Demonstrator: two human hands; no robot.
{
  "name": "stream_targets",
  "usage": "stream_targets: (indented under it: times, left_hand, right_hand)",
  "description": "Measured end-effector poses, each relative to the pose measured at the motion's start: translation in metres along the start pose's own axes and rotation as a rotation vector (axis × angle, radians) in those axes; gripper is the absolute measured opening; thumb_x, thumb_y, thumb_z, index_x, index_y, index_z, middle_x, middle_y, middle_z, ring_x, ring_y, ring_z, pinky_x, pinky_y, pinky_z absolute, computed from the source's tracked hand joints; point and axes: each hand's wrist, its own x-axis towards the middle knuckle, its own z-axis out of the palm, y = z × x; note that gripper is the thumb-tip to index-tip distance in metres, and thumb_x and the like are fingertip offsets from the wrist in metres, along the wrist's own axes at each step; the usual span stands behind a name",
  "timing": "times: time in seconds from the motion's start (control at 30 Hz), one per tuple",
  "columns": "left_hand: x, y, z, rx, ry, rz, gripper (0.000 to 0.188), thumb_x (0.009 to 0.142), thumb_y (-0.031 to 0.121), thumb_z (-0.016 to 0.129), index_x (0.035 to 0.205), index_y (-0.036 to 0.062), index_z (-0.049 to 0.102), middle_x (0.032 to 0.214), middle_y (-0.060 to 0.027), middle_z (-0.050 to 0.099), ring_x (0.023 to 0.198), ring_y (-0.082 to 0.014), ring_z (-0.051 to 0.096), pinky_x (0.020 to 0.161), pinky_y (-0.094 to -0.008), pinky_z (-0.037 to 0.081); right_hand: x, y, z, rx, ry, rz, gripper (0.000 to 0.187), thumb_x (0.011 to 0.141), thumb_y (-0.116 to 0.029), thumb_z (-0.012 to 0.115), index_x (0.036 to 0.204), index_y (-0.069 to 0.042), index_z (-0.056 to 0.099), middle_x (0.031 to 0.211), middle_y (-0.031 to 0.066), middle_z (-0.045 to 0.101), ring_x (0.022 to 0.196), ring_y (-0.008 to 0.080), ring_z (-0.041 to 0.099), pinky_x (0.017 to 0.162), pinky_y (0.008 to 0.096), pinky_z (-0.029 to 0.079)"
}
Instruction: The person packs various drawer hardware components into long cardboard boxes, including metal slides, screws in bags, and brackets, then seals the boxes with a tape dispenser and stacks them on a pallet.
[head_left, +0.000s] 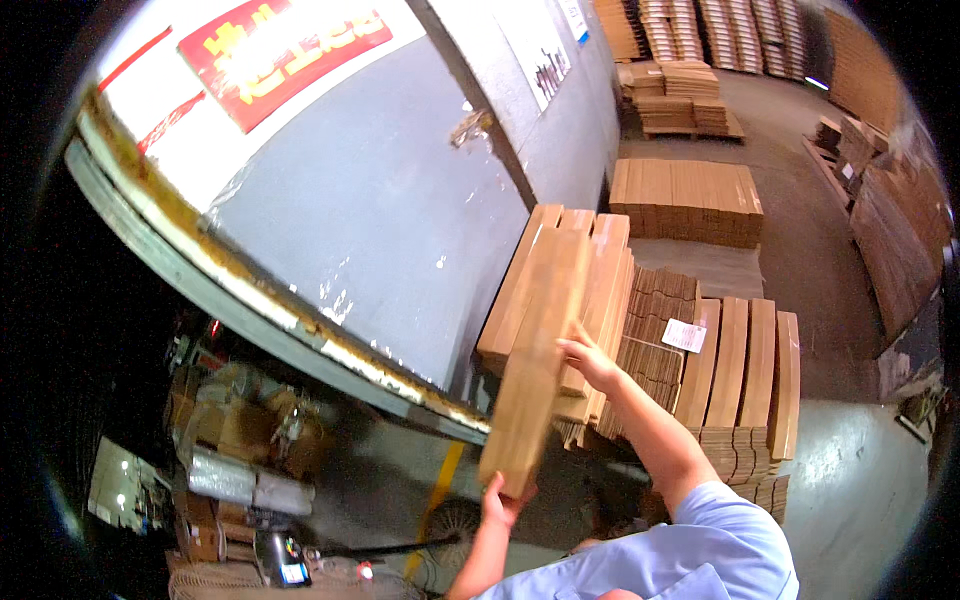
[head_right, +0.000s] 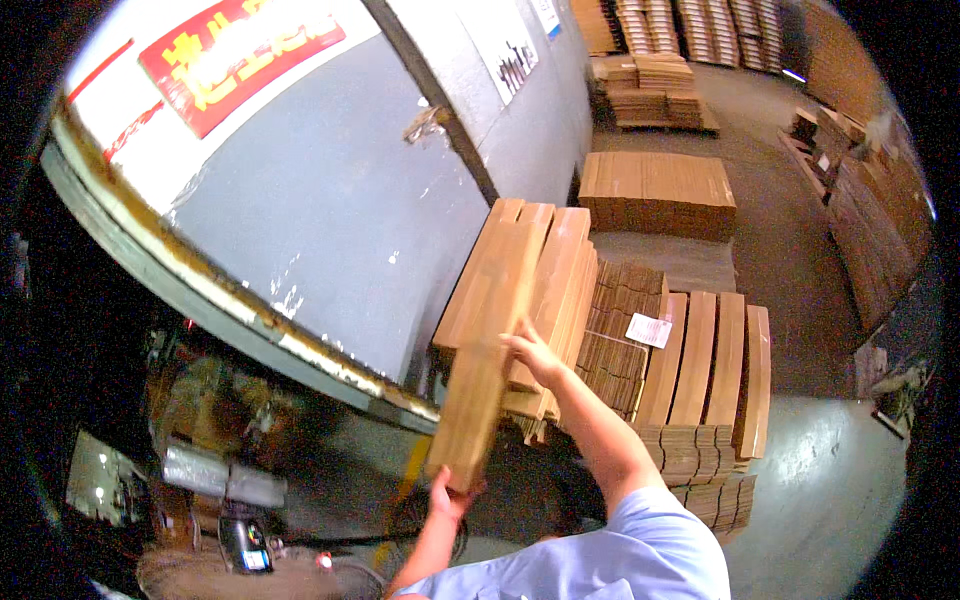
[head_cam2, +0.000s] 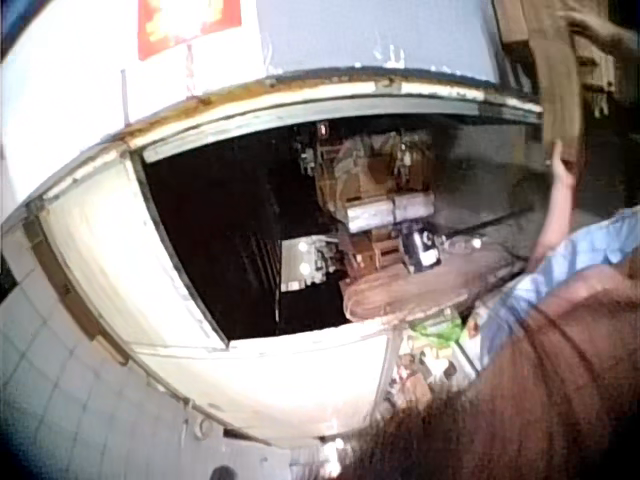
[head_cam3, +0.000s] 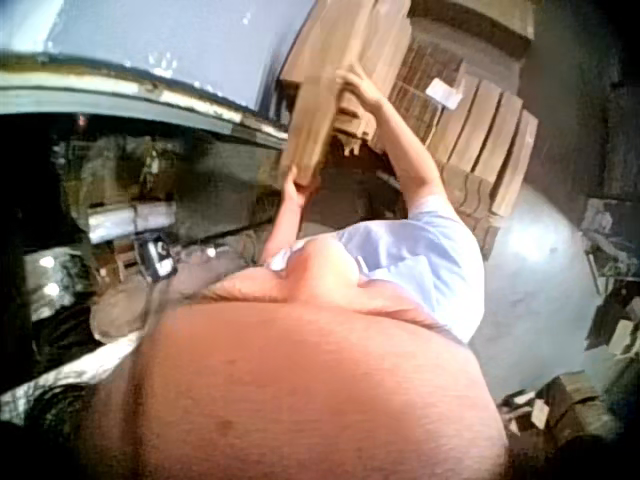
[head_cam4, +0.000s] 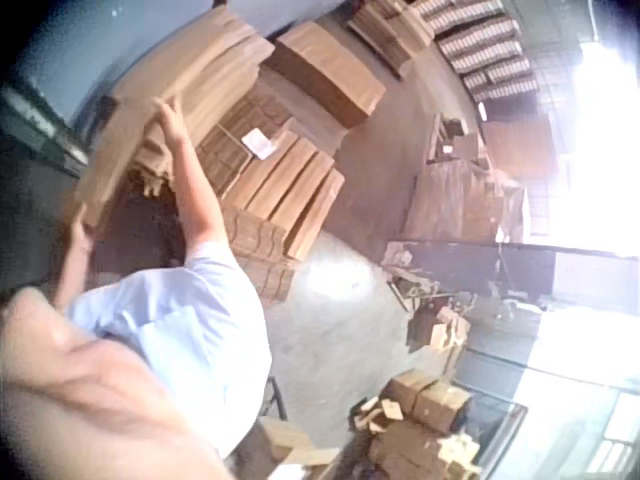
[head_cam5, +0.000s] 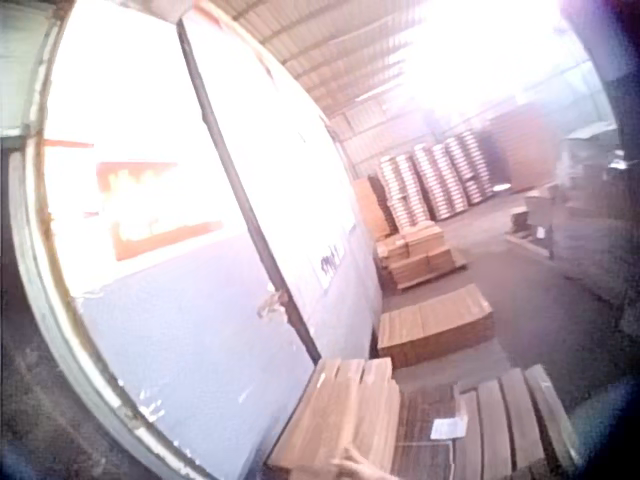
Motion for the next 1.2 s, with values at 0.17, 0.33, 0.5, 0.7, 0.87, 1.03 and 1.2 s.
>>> stream_targets:
  times: [0.17,0.33,0.5,0.7,0.87,1.03,1.2]
  left_hand:
    - [0.146,0.099,0.099,0.246,0.189,0.057,0.053,0.086,0.046,0.058,0.121,0.0087,0.045,0.107,-0.0117,0.055,0.093,-0.0278,0.057,0.07,-0.0475,0.052]
    - [0.265,0.13,0.093,0.343,0.155,0.198,0.066,0.087,0.05,0.055,0.138,0.0141,0.034,0.139,-0.0069,0.038,0.125,-0.0272,0.038,0.1,-0.0552,0.032]
    - [0.312,0.149,0.121,0.337,0.202,0.05,0.064,0.089,0.051,0.051,0.138,0.0144,0.034,0.141,-0.0072,0.036,0.128,-0.0295,0.035,0.103,-0.0548,0.028]
    - [0.281,0.098,0.107,0.223,0.24,0.199,0.097,0.08,0.067,0.05,0.141,-0.0029,0.019,0.151,-0.0119,0.013,0.138,-0.0244,0.016,0.113,-0.0424,0.013]
    - [0.185,0.012,-0.046,0.454,0.2,-0.069,0.039,0.09,0.035,0.047,0.059,0.0154,0.034,0.05,0.0002,0.032,0.041,-0.0146,0.034,0.035,-0.0272,0.028]
    - [0.015,-0.116,-0.125,1.436,0.091,-0.546,0.033,0.084,0.035,0.061,0.098,0.0071,0.052,0.077,-0.0069,0.058,0.064,-0.0147,0.056,0.048,-0.0298,0.044]
    - [-0.052,-0.148,-0.214,1.619,-0.168,-0.384,0.063,0.08,0.036,0.068,0.126,0.0011,0.043,0.108,-0.0167,0.06,0.096,-0.0227,0.058,0.084,-0.0357,0.047]
  right_hand:
    - [-0.014,-0.007,0.029,-0.37,-0.265,0.025,0.06,0.087,-0.035,0.06,0.135,-0.006,0.041,0.135,0.014,0.045,0.121,0.0261,0.047,0.104,0.04,0.036]
    - [-0.146,0.07,-0.04,-0.627,0.043,0.053,0.045,0.085,-0.025,0.065,0.121,-0.001,0.053,0.109,0.0121,0.063,0.098,0.0189,0.061,0.086,0.0325,0.048]
    - [-0.353,0.176,-0.168,-1.175,0.647,0.561,0.034,0.075,-0.026,0.065,0.104,-0.008,0.064,0.104,0.0156,0.063,0.099,0.0335,0.059,0.086,0.041,0.048]
    - [-0.474,0.208,-0.187,-1.029,1.149,0.818,0.039,0.072,-0.019,0.065,0.109,-0.007,0.056,0.117,0.0208,0.05,0.103,0.0388,0.053,0.088,0.0434,0.046]
    - [-0.428,0.223,-0.196,-0.992,1.069,0.684,0.042,0.072,-0.015,0.062,0.113,-0.009,0.055,0.114,0.0192,0.051,0.106,0.0371,0.051,0.091,0.0422,0.044]
    - [-0.442,0.228,-0.23,-1.064,1.138,0.603,0.035,0.075,-0.017,0.065,0.105,-0.006,0.054,0.11,0.0185,0.05,0.104,0.037,0.05,0.089,0.043,0.042]
    - [-0.455,0.225,-0.266,-0.718,1.687,0.625,0.032,0.081,-0.018,0.059,0.107,-0.004,0.049,0.116,0.0164,0.044,0.103,0.037,0.047,0.087,0.0435,0.042]
